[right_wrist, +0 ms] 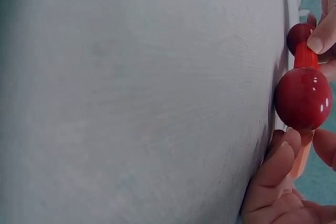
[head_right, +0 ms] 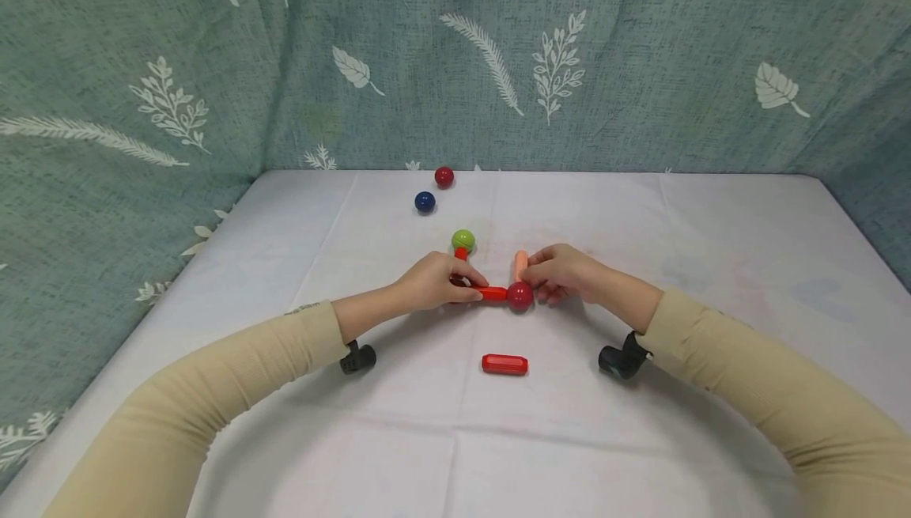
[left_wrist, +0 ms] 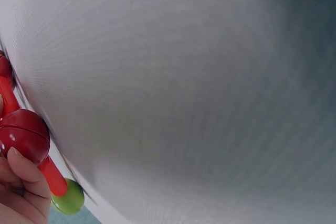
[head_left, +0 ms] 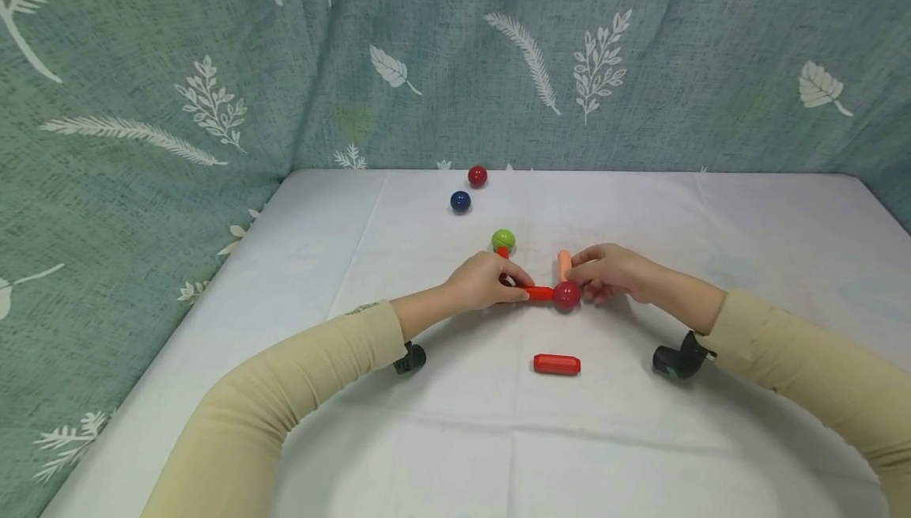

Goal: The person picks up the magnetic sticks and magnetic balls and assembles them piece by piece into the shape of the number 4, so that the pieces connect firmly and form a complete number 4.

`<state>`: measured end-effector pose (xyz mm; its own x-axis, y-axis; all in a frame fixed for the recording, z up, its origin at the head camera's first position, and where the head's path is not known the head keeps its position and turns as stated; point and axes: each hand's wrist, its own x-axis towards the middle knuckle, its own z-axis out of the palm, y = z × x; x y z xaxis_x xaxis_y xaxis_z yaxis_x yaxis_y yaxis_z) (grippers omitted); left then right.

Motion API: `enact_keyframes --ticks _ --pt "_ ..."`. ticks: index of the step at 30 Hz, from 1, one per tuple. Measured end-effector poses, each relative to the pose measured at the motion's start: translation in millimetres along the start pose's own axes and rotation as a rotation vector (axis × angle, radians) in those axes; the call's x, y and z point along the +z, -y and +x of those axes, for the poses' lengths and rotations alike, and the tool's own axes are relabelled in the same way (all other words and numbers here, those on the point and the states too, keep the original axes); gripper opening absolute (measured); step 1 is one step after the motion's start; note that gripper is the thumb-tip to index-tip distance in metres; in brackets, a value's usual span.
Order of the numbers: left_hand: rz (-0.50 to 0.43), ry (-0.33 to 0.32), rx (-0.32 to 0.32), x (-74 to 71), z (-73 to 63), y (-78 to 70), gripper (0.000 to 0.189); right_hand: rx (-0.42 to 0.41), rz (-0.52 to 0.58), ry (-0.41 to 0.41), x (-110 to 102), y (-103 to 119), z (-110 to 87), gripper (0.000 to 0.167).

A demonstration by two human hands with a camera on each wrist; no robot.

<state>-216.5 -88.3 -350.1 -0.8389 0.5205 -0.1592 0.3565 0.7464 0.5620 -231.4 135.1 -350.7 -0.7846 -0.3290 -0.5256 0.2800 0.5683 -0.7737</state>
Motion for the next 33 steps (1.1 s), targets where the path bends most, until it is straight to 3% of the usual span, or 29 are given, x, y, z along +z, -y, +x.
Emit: enact_keyframes --ticks 8,19,28,33 --pt "-0.006 -0.005 0.006 -0.1 -0.3 -0.3 0.017 0.003 0.028 0.007 4.2 -2.4 -10.4 0.057" --pt "-0.008 -0.002 0.000 -0.2 -0.3 -0.3 0.018 -0.062 0.128 0.006 14.6 -9.6 -21.2 0.060" --pt "-0.009 -0.002 0.001 -0.7 -0.5 -0.7 0.018 -0.099 0.114 -0.057 21.1 -11.5 -25.1 0.043" --pt "-0.012 -0.003 0.001 -0.7 -0.7 -0.6 0.017 -0.102 0.090 -0.077 23.0 -12.4 -24.4 0.041"
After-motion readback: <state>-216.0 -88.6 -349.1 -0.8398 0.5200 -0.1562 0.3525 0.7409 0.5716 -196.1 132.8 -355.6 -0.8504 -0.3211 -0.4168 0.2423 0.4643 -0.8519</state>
